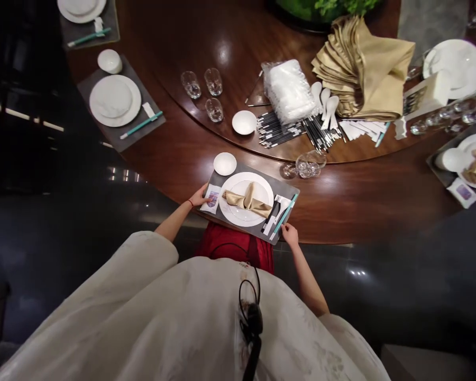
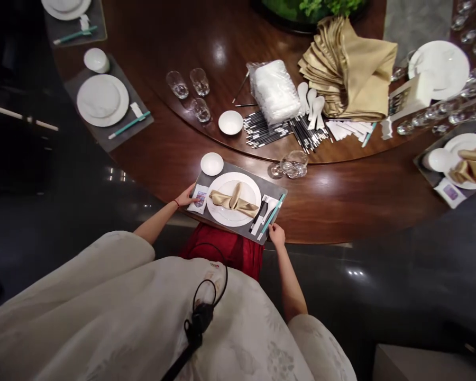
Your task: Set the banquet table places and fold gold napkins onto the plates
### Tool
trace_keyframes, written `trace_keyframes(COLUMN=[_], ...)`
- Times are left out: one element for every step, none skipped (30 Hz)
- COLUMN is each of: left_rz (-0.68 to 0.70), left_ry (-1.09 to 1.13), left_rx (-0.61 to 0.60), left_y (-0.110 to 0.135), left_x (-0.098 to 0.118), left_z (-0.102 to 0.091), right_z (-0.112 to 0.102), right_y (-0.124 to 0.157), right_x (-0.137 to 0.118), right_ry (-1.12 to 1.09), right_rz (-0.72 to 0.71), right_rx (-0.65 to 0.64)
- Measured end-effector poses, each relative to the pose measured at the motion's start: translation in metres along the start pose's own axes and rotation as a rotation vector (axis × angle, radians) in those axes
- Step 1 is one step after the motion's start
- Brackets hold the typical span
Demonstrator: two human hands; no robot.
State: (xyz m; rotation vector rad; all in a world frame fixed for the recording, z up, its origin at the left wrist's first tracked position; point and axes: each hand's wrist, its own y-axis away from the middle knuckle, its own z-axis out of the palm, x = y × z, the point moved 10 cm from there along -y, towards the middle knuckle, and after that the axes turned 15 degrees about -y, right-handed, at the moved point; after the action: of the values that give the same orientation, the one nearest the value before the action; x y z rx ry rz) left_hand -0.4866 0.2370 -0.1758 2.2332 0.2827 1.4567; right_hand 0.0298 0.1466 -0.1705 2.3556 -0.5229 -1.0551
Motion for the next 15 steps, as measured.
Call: trace_keyframes(left_rz=[0.001, 0.004, 0.012, 0.023, 0.033, 0.041, 0.045, 0.045, 0.043, 0.042, 0.046, 0.056, 0.068, 0.081, 0.090], left_ry=[0.006, 0.014, 0.025, 0.034, 0.043, 0.049, 0.053, 0.055, 0.054, 0.051, 0.044, 0.033, 0.021, 0.009, 0.002], left_rx=[-0.007, -0.012, -0.015, -0.017, -0.019, -0.024, -0.034, -0.044, -0.054, -0.058, -0.058, -0.052, -0.042, -0.034, -0.031], left_y=[-0.002, -0.004, -0.006, -0.007, -0.008, -0.009, -0.010, -0.011, -0.013, -0.015, -0.017, -0.019, -0.021, -0.023, -0.025], left_x=[-0.005, -0.009, -0.014, -0.018, -0.023, -0.028, -0.033, -0.039, -0.045, -0.050, -0.055, -0.059, -0.062, -0.065, -0.068], left_z=[-0.013, -0.026, -0.039, -0.052, -0.065, -0.078, -0.090, -0.101, -0.112, -0.123, -0.134, -0.145, -0.156, -0.167, -0.176], right_z=[0.010, 0.019, 0.029, 0.039, 0.049, 0.059, 0.070, 0.079, 0.089, 0.097, 0.106, 0.114, 0.121, 0.128, 0.135], right_y=[0.000, 0.000, 0.001, 0.000, 0.000, 0.000, -0.001, -0.001, -0.001, -0.002, -0.002, -0.003, -0.003, -0.004, -0.005], right_x=[-0.011, -0.022, -0.034, -0.045, -0.055, -0.065, -0.075, -0.084, -0.093, -0.102, -0.110, -0.118, -0.125, -0.132, -0.138], right_ry=[0.004, 0.009, 0.014, 0.017, 0.016, 0.009, -0.002, -0.013, -0.024, -0.032, -0.037, -0.039, -0.036, -0.027, -0.013], right_rz=[0.004, 0.005, 0.005, 0.003, 0.000, -0.004, -0.006, -0.010, -0.016, -0.022, -0.028, -0.033, -0.035, -0.035, -0.033], right_rx=[-0.001, -0.001, -0.001, -0.002, -0.005, -0.009, -0.014, -0.018, -0.021, -0.026, -0.032, -0.037, -0.043, -0.047, -0.051])
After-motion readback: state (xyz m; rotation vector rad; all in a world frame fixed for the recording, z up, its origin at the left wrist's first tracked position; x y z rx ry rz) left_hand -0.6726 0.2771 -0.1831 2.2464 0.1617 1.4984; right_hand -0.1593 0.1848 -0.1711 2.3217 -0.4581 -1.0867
